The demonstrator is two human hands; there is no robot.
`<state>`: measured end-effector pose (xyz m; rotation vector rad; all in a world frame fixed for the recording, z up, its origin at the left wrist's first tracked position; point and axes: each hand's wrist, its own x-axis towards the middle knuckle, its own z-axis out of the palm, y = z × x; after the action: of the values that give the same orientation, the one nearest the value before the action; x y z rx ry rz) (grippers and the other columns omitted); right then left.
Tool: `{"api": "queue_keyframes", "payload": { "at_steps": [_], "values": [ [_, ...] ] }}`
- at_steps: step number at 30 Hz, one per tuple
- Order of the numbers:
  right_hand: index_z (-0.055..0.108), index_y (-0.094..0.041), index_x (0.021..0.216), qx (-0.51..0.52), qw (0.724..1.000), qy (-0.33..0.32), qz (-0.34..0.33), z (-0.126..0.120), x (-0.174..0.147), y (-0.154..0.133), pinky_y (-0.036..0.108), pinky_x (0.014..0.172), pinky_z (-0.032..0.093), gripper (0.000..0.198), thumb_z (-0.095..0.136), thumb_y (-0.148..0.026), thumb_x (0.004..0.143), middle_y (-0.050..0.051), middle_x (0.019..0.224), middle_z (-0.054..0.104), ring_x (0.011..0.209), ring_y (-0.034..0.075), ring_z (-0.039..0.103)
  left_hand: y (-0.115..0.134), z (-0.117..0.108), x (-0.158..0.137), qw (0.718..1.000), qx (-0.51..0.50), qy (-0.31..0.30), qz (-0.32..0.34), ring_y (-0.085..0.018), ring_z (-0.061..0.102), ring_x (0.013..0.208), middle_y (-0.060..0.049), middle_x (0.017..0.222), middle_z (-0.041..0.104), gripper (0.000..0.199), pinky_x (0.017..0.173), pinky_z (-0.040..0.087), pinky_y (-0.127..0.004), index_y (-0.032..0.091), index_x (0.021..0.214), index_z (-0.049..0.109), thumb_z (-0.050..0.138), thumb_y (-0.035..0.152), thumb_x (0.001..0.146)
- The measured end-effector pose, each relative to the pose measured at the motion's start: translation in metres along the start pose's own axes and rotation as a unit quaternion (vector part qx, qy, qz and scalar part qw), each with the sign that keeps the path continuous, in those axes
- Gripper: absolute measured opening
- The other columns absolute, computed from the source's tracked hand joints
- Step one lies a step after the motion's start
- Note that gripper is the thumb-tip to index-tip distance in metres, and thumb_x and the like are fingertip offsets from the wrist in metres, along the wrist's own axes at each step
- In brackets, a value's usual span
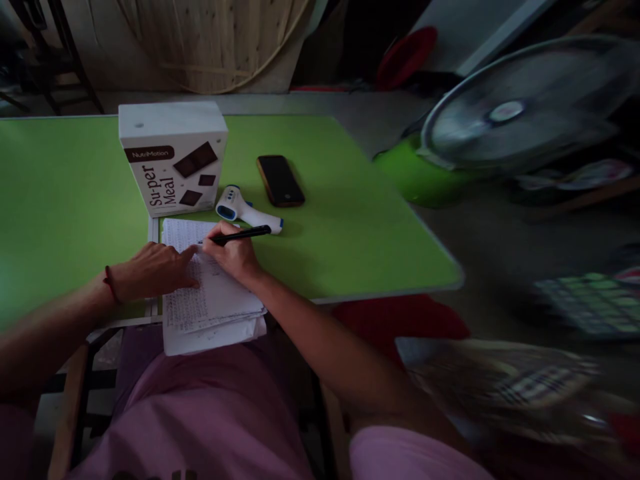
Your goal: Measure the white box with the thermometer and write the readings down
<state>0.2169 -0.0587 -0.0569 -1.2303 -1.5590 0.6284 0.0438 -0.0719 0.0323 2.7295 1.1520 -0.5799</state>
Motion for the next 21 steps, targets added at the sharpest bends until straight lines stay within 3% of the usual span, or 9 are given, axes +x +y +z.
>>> {"api": "queue_keyframes", "payload": {
  "at_steps": [21],
  "values": [
    [0.055, -0.024, 0.067, -0.029, 0.999, -0.028, -0.013, 0.0006, -0.0005, 0.0008, 0.03, 0.063, 0.048, 0.01, 0.059, -0.023, 0.076, -0.003, 0.063, 0.062, 0.062, 0.015, 0.057, 0.0003, 0.0012, 0.0012, 1.0, -0.014, 0.004, 0.002, -0.033, 0.072, 0.089, -0.017, 0.09, 0.074, 0.055, 0.07, 0.044, -0.034, 0.004, 0.132, 0.053, 0.059, 0.048, 0.099]
  ]
}}
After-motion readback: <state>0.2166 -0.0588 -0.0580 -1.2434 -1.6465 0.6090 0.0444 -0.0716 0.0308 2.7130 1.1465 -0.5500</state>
